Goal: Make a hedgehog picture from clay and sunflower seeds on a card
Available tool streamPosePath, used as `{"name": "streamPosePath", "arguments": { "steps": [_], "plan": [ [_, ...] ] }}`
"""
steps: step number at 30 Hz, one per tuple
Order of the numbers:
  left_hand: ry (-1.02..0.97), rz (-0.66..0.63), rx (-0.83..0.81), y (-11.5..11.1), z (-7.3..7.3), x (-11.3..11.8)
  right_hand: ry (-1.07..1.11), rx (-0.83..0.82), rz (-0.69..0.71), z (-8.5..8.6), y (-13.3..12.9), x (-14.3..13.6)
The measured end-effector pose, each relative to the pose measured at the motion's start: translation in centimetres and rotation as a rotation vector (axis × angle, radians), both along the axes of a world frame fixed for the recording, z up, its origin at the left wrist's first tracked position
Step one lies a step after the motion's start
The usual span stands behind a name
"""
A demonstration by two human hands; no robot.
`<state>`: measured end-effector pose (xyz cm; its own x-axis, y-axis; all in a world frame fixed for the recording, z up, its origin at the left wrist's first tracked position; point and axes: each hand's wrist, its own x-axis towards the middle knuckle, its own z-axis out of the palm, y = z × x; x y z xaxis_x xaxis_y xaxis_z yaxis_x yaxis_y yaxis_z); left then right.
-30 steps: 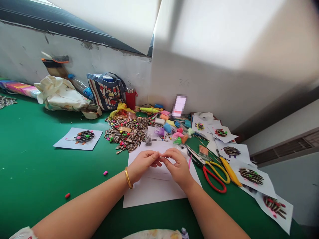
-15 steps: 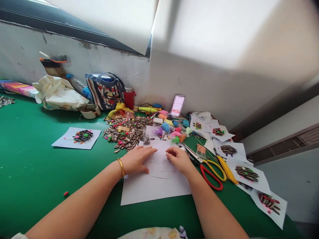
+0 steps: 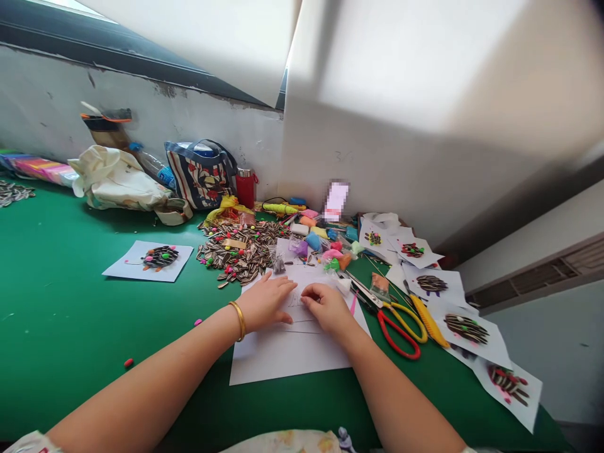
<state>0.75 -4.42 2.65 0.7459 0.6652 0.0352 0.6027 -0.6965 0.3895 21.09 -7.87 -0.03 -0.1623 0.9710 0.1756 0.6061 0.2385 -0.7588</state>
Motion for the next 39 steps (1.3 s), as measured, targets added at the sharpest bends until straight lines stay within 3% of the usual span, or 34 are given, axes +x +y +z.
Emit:
{"name": "streamPosePath", "arguments": {
  "steps": [5, 10, 16, 24, 39],
  "plan": [
    [-0.013, 0.056, 0.048, -1.2, 0.6, 0.0, -0.073, 0.093, 0.022, 0.1, -0.1, -1.4],
    [-0.012, 0.062, 0.11, -2.0, -0.5, -0.5, -0.153, 0.101, 0.002, -0.3, 0.4, -1.7],
    [-0.064, 0.038, 0.131, -1.9, -1.5, -1.0, -0.21, 0.105, -0.003, -0.3, 0.7, -1.6],
    [-0.042, -0.006, 0.133, -1.8, -1.4, -1.0, -0.166, 0.09, 0.016, -0.6, 0.7, -0.4],
    [-0.07, 0.014, 0.138, -1.7, -1.6, -1.1, -0.244, 0.071, 0.012, -0.2, 0.5, -1.4]
  ]
}}
